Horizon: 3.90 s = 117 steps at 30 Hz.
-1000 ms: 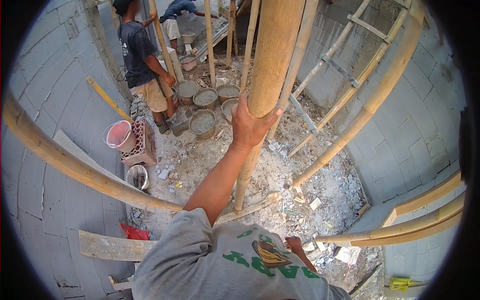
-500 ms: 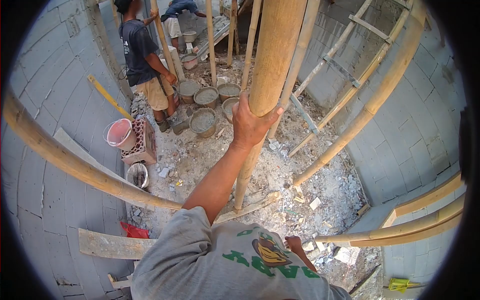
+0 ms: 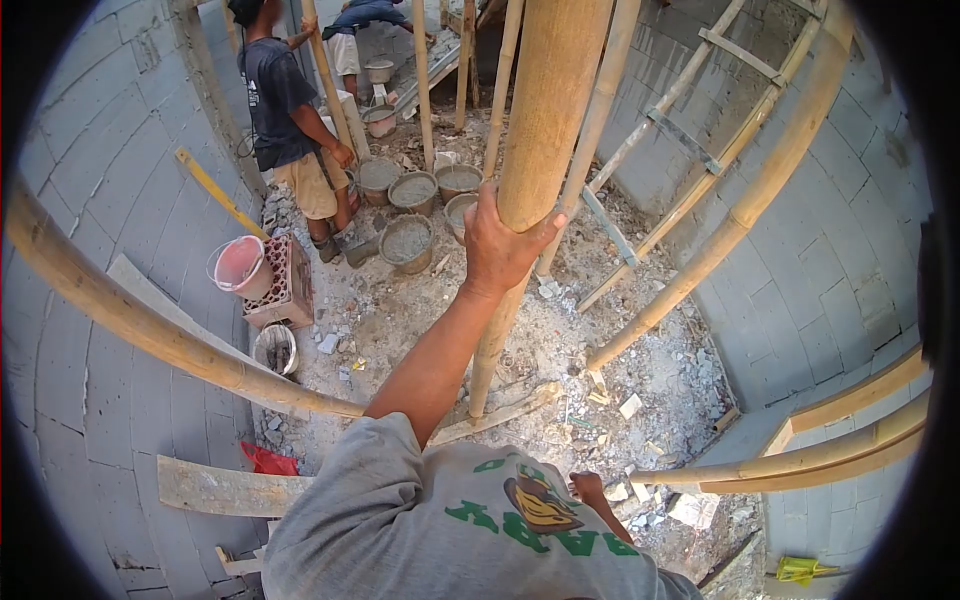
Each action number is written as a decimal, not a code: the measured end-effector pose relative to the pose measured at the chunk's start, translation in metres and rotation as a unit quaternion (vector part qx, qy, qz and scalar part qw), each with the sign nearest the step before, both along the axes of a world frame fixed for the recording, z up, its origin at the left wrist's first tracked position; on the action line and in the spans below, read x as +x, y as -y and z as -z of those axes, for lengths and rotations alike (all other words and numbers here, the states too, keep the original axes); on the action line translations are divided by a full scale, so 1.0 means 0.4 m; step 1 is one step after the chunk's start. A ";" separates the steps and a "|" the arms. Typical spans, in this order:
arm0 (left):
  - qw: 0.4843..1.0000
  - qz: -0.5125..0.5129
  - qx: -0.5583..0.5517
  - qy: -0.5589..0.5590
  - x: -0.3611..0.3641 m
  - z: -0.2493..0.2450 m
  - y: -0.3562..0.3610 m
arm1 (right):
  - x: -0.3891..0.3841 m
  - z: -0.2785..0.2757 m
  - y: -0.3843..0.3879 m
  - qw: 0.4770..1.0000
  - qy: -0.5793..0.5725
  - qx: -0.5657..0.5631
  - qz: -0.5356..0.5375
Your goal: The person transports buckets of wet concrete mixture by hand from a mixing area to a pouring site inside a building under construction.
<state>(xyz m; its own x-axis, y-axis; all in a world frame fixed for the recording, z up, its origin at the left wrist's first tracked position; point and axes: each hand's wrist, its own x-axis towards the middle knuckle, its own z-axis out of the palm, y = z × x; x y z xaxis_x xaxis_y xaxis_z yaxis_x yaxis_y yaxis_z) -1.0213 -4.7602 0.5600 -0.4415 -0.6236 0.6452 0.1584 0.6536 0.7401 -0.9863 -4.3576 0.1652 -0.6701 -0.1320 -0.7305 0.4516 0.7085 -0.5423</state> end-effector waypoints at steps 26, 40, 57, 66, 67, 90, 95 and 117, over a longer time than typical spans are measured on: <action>1.000 0.015 0.016 -0.003 -0.010 0.013 0.006 | -0.005 0.016 -0.018 0.996 -0.001 0.024 -0.090; 0.998 0.046 0.032 -0.036 0.000 -0.004 0.000 | -0.011 0.051 -0.039 0.945 -0.156 0.048 -0.283; 0.999 0.004 -0.003 -0.034 0.000 -0.006 -0.001 | -0.037 0.115 -0.058 0.924 -0.175 0.096 -0.325; 0.999 -0.013 -0.022 -0.036 -0.015 0.015 0.009 | -0.028 0.094 -0.032 0.998 -0.011 0.016 -0.055; 0.999 -0.013 -0.022 -0.036 -0.013 0.011 0.007 | -0.027 0.082 -0.026 0.999 -0.011 0.004 -0.044; 1.000 0.006 0.013 -0.024 -0.003 -0.003 -0.004 | -0.031 0.047 -0.010 0.994 -0.012 0.040 -0.096; 1.000 0.000 0.005 -0.023 -0.004 0.001 -0.001 | -0.030 0.048 -0.024 0.971 -0.108 -0.001 -0.211; 1.000 0.016 0.012 -0.024 0.003 -0.009 -0.007 | -0.039 0.071 -0.024 0.999 0.014 -0.007 -0.037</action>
<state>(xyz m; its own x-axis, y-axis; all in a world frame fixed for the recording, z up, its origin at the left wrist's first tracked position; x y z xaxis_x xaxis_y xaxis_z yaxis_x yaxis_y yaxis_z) -1.0201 -4.7574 0.5634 -0.4304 -0.6249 0.6514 0.2136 0.6306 0.7461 -1.0021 -4.3480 0.1369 -0.6370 -0.1909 -0.7468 0.4135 0.7330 -0.5401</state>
